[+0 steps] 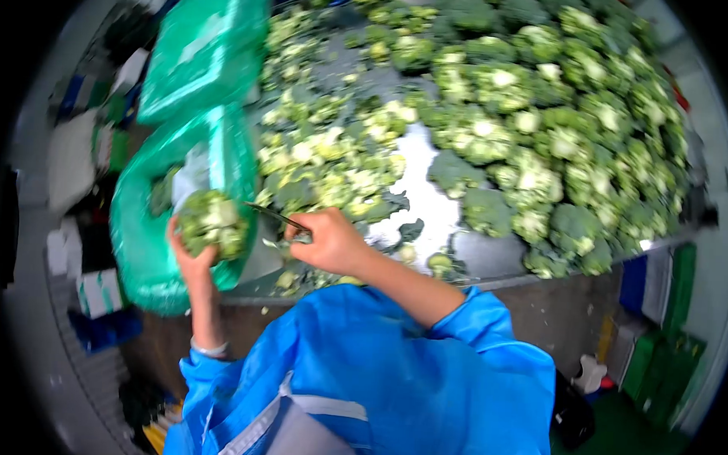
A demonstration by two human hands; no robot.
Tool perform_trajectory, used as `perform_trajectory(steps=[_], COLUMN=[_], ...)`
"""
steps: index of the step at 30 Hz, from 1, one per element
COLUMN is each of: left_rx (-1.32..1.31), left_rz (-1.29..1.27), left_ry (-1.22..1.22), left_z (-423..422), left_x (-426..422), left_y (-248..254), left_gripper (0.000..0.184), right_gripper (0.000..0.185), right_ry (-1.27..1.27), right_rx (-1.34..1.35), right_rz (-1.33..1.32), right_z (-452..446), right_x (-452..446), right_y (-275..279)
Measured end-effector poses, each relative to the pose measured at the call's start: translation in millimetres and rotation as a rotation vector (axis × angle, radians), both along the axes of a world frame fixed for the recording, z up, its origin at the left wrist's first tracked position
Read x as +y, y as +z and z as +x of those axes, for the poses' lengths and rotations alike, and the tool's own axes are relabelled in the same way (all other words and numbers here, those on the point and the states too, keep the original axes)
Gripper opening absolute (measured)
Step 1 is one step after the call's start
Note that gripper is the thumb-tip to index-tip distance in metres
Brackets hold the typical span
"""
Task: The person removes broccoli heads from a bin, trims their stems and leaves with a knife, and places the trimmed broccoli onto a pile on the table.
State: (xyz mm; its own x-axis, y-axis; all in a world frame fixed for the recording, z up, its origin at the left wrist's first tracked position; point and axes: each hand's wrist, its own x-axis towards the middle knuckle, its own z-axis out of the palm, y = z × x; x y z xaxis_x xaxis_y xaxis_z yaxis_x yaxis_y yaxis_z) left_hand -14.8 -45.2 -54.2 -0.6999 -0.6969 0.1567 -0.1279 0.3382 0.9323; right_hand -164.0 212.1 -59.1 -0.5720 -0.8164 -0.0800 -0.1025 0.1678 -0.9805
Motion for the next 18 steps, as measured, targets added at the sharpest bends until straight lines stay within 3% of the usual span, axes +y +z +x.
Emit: perform_trajectory(steps=[2,4,5,6,8,9,11,14,16,18], left_rx=[-0.014,-0.013,-0.042,-0.071,-0.162,-0.104,-0.017,0.099,0.033,-0.144], left_rz=[0.046,0.173,0.116,0.056,-0.082,0.104,0.398,0.405,0.286,0.253], left_ry=[0.019,-0.082,-0.19,-0.294,-0.445,-0.491,-0.572,-0.706,-0.756,-0.765], left_z=[-22,-42,-50,-57,-77,-84,-93,-103,-108,-106], left_x=[13,42,52,63,102,111,133,148,140,119], left_y=[24,40,35,31,42,38,43,52,53,43], left_gripper=[0.087,0.087,0.089,0.091,0.094,0.098,0.107,0.11,0.086,0.07], right_gripper=[0.048,0.075,0.082,0.076,0.07,0.065,0.064,0.051,0.033,0.041], right_ry=[-0.199,-0.264,-0.243,-0.278,-0.376,-0.444,-0.515,-0.826,-1.218,-1.35], right_rx=[0.31,0.268,0.213,0.217,0.132,0.213,-0.161,-0.549,-0.546,-0.348], right_rz=[-0.075,-0.175,-0.146,-0.216,-0.078,-0.152,-0.229,-0.262,-0.186,-0.376], right_z=[-1,-2,-3,-5,-12,-19,-35,-68,-101,-148], right_x=[4,4,5,3,13,21,50,106,140,196], right_y=[-23,-15,-8,-4,6,-4,-12,-32,27,38])
